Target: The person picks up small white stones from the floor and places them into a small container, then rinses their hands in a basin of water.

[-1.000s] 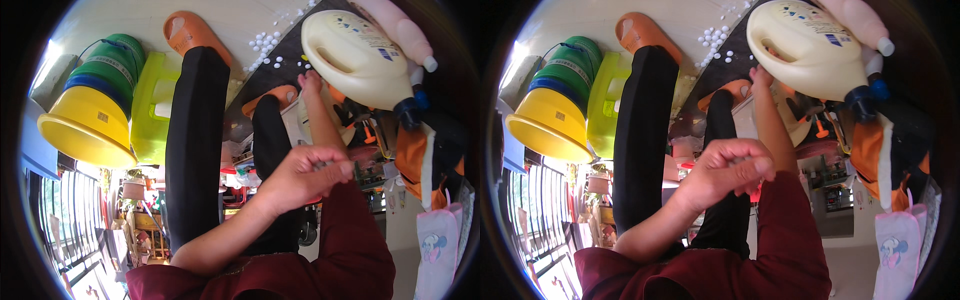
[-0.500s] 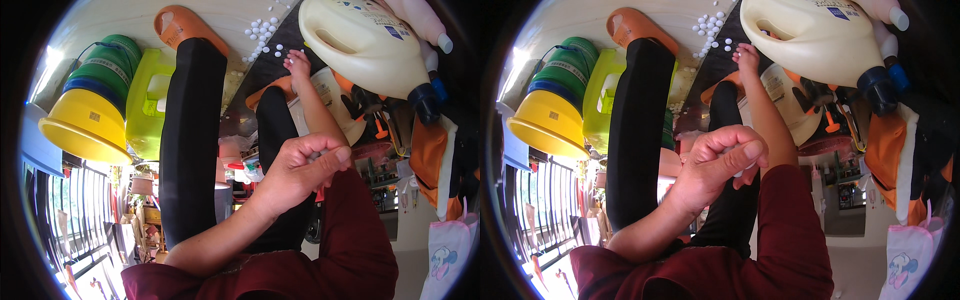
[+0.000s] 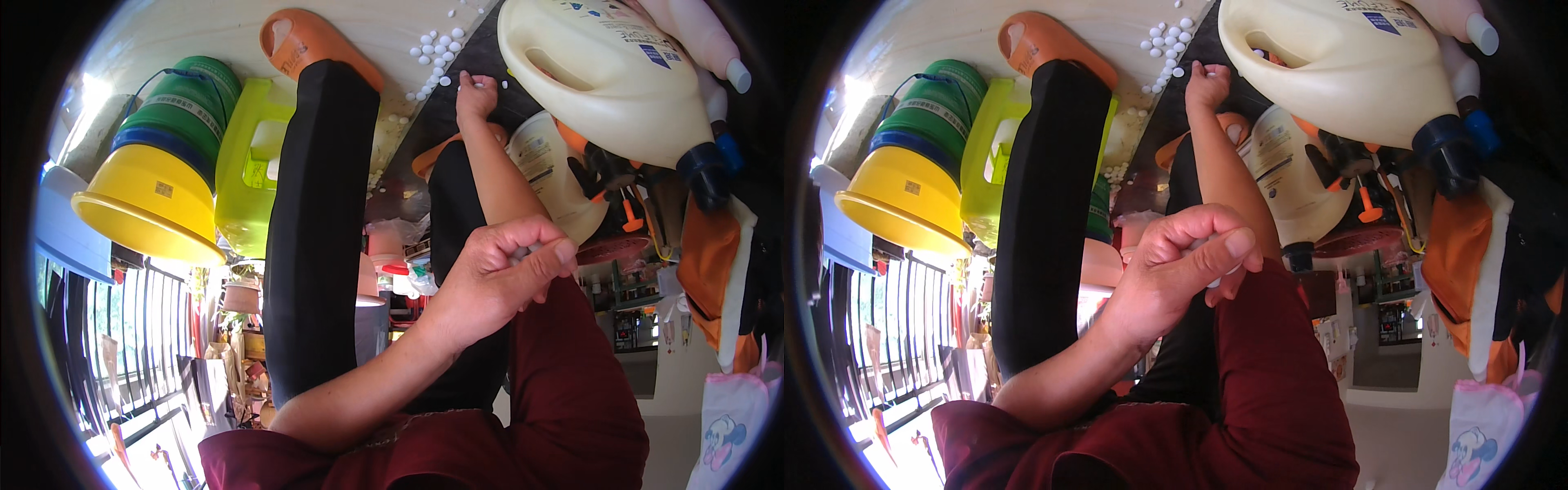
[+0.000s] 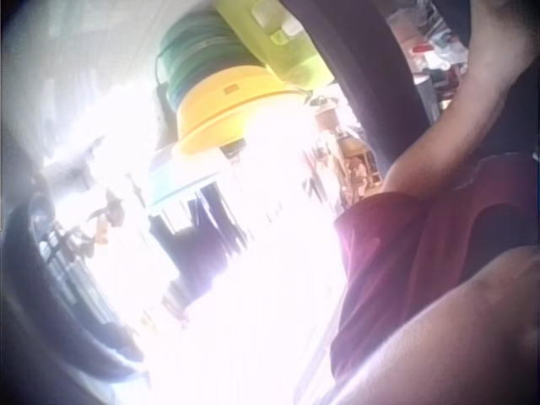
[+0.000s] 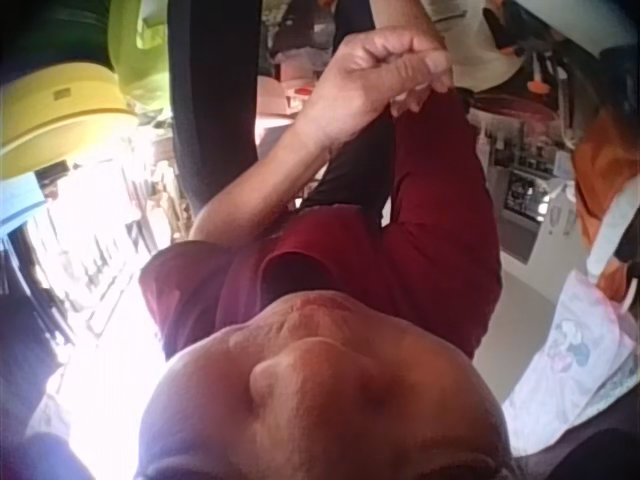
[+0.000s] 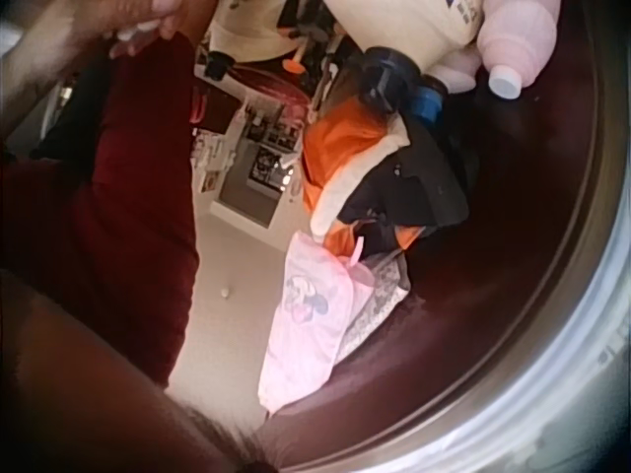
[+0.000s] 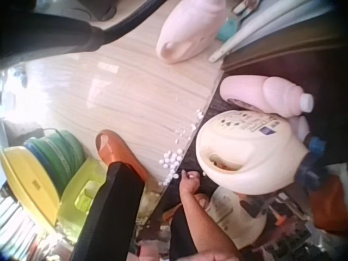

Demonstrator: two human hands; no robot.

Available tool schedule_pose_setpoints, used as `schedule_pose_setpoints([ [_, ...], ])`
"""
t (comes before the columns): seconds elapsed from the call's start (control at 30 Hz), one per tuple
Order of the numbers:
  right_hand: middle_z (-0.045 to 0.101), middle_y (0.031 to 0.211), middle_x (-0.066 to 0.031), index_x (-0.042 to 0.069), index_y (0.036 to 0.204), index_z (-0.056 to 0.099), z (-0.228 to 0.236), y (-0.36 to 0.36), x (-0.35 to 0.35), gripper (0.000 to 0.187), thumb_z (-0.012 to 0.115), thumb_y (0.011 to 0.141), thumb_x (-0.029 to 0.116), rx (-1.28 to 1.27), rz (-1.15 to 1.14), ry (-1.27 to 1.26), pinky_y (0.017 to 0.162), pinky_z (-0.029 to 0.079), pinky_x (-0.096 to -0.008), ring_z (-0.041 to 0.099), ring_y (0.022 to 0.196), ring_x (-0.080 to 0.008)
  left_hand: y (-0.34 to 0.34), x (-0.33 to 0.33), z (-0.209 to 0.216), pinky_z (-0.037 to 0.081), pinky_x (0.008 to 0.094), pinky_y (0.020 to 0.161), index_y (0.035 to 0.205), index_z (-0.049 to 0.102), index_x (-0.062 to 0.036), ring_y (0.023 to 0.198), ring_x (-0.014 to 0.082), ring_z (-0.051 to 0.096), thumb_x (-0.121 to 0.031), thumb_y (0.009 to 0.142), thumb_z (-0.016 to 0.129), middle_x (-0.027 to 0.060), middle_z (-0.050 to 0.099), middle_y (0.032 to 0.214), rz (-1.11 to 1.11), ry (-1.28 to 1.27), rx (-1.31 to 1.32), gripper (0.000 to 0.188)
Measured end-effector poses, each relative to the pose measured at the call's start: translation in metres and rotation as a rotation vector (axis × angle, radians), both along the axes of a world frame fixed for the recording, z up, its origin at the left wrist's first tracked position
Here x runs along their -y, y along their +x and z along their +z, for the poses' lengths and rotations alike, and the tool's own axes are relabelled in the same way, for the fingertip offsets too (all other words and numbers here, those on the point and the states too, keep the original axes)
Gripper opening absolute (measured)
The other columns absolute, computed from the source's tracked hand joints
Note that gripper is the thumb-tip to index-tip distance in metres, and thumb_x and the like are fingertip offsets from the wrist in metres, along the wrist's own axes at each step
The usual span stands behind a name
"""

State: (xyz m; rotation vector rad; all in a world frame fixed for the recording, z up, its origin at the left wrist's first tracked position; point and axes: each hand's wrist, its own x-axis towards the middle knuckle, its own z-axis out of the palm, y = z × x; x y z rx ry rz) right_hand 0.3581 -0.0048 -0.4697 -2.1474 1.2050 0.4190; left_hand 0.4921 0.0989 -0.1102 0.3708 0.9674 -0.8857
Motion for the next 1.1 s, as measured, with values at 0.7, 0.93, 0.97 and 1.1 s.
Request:
schedule_pose_setpoints([
  [0.7, 0.055, 0.095, -0.0082, 0.007, 0.101, 0.045, 0.018, 0.005, -0.033, 0.020, 0.054, 0.085, 0.000, 0.030, -0.858, 0.314, 0.061, 0.051, -0.0288, 0.056, 0.079, -0.0159, 0.007, -0.006, -0.004, 0.040, 0.0181, 0.050, 0.085, 0.060, -0.0042, 0.059, 0.0055, 0.052, -0.019, 0.092, 0.053, 0.0010, 0.060, 0.075, -0.083, 0.060, -0.056, 0.018],
  [0.93, 0.055, 0.090, -0.0059, 0.006, 0.092, 0.049, 0.013, 0.010, -0.034, 0.016, 0.060, 0.082, -0.001, 0.010, -0.833, 0.228, 0.056, 0.050, -0.0263, 0.056, 0.075, -0.0151, 0.012, -0.016, -0.010, 0.043, 0.0208, 0.055, 0.087, 0.059, -0.0042, 0.063, 0.0080, 0.054, -0.020, 0.092, 0.053, 0.0037, 0.061, 0.079, -0.015, 0.130, -0.075, 0.018],
  [0.97, 0.055, 0.090, -0.0059, 0.005, 0.093, 0.050, 0.014, 0.010, -0.032, 0.017, 0.061, 0.081, -0.001, -0.011, -0.803, 0.261, 0.056, 0.050, -0.0262, 0.055, 0.074, -0.0148, 0.010, -0.017, -0.012, 0.043, 0.0216, 0.057, 0.087, 0.059, -0.0038, 0.065, 0.0089, 0.055, -0.020, 0.092, 0.052, 0.0046, 0.061, 0.080, 0.028, 0.143, -0.058, 0.018],
  [1.1, 0.055, 0.089, -0.0065, 0.004, 0.095, 0.052, 0.033, 0.022, -0.011, 0.020, 0.064, 0.079, 0.001, -0.035, -0.688, 0.487, 0.058, 0.052, -0.0261, 0.055, 0.071, -0.0141, 0.020, -0.024, -0.019, 0.046, 0.0250, 0.064, 0.085, 0.059, -0.0017, 0.072, 0.0131, 0.057, -0.020, 0.091, 0.050, 0.0090, 0.061, 0.087, 0.117, 0.244, -0.072, 0.022],
])
